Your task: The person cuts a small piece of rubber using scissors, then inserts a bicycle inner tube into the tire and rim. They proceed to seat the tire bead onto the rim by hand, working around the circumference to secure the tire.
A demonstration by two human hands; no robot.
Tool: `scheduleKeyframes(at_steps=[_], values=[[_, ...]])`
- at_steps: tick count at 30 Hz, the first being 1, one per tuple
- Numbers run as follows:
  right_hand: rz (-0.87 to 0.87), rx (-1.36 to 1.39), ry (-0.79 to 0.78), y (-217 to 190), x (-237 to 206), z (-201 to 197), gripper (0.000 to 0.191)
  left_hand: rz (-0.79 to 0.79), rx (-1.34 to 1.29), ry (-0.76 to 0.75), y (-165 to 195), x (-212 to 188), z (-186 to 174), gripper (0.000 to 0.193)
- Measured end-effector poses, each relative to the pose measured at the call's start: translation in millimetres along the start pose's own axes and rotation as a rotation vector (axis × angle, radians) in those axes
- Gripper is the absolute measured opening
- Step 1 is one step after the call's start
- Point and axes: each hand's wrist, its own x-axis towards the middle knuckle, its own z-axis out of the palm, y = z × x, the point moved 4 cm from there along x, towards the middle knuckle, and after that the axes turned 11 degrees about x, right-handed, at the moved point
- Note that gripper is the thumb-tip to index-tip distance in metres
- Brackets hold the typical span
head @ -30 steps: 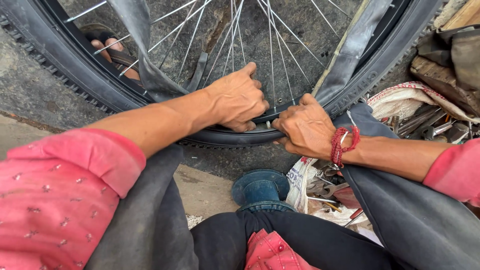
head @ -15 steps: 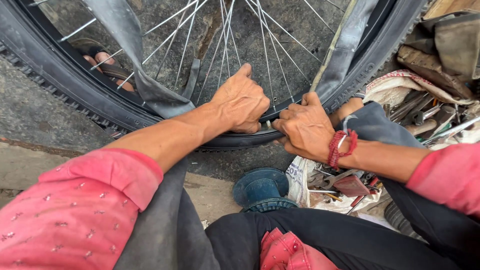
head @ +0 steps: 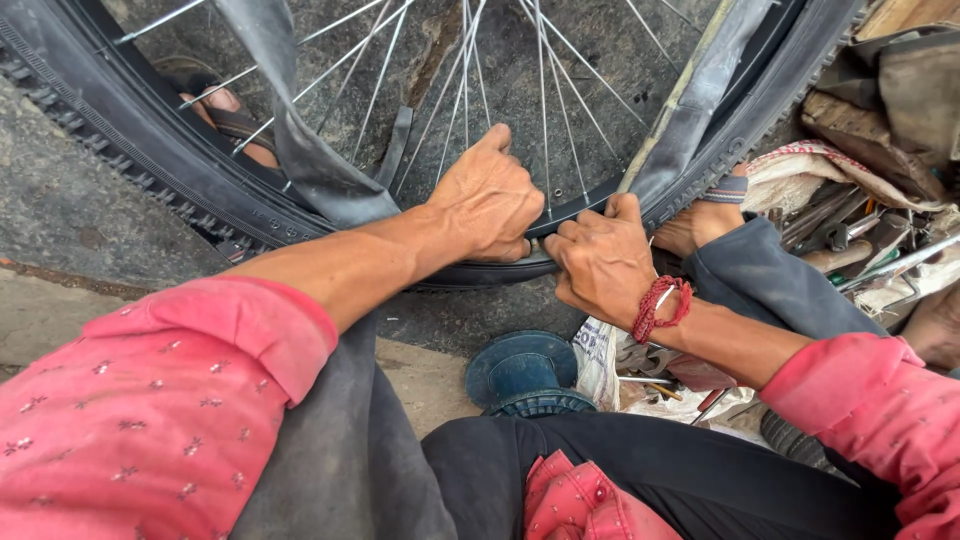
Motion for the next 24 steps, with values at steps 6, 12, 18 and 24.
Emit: scheduleKeyframes(at_steps=[6, 12, 18, 24], values=[[-0.082, -0.005, 0.057, -4, -4, -6, 0.014, 0.016, -0.024, 0.023, -1, -3, -3, 0.046], [-0.092, -0.021, 0.105, -7, -4, -7, 0.016, 0.003, -0.029, 0.035, -1, -5, -9, 0.041], [-0.159, -0.014, 0.113, -11, -2, -13, 0.022, 0.012, -0.065, -0.026, -2, -6, -12, 0.043], [-0.183, -0.026, 0.150, -16, -6, -20, 0.026, 0.032, -0.028, -0.099, -4, -4, -15, 0.030]])
